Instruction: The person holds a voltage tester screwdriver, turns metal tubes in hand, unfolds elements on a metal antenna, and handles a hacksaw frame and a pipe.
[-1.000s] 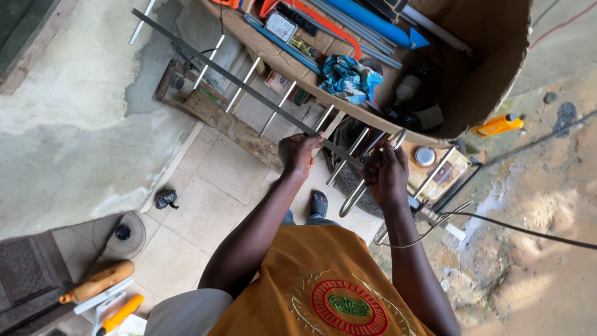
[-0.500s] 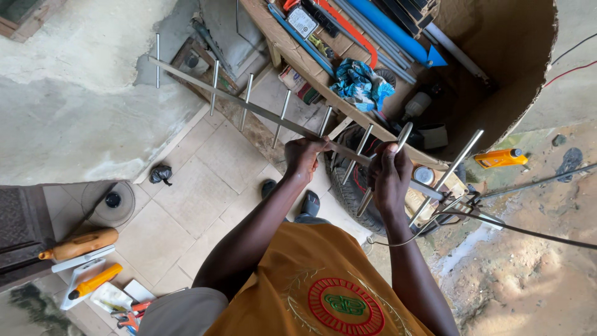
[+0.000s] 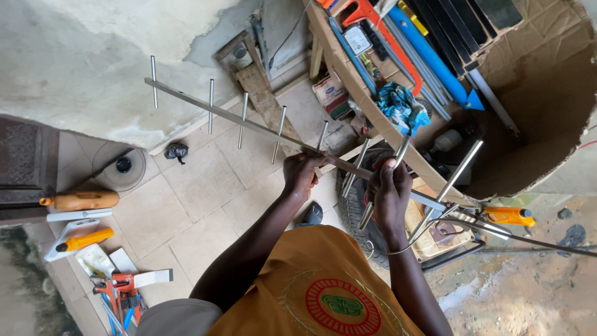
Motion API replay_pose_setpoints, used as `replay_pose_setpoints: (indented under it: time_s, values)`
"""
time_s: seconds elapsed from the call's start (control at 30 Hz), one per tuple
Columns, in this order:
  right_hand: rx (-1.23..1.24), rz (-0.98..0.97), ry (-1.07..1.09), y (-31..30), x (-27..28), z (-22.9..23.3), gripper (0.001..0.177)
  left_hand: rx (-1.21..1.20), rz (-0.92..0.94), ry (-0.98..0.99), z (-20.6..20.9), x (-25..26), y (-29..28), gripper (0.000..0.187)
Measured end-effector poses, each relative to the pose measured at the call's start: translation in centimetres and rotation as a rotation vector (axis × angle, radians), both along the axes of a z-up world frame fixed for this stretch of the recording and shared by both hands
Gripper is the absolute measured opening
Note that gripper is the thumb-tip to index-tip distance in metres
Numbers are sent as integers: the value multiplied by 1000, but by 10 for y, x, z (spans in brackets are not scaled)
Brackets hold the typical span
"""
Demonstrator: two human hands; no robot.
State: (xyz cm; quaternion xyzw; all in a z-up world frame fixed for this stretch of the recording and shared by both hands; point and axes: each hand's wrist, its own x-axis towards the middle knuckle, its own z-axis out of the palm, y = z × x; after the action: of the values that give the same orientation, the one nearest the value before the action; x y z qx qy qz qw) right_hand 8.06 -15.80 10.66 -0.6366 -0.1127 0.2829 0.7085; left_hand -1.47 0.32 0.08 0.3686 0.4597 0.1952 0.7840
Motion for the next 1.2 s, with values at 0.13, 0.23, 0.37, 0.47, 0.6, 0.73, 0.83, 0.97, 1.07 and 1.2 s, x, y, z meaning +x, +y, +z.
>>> replay_pose_setpoints:
  time_s: [0.13,0.23,0.37,0.47,0.6,0.73,0.83,0.97,1.07,1.2]
  values:
    - [10,73,1,19,-28,7,39,6,52,-63,5,-42,7,20]
    - [15,178,-59,31,-55,14,40,6,115,-12,12,-79,11,21]
    - [-23,280,-30,46,-94,21,42,-9,220,-14,23,-134,14,23]
    - [-44,354,-31,50,-123,20,42,-38,314,15,25,-172,9,26]
    - [-81,415,-66,55,-155,16,41,-30,469,-17,26,-214,6,28]
    - [-65,544,-59,69,-181,13,40,-17,568,-42,31,-259,10,26]
    - [-86,689,-251,82,-202,13,38,16,655,-17,39,-294,12,23]
    - [-68,820,-372,102,-231,10,34,80,752,-35,53,-342,15,23]
    - [-80,928,-402,116,-250,2,32,54,845,-5,61,-371,13,25]
    - [-183,1102,-529,151,-263,-14,31,128,982,1,63,-401,16,28]
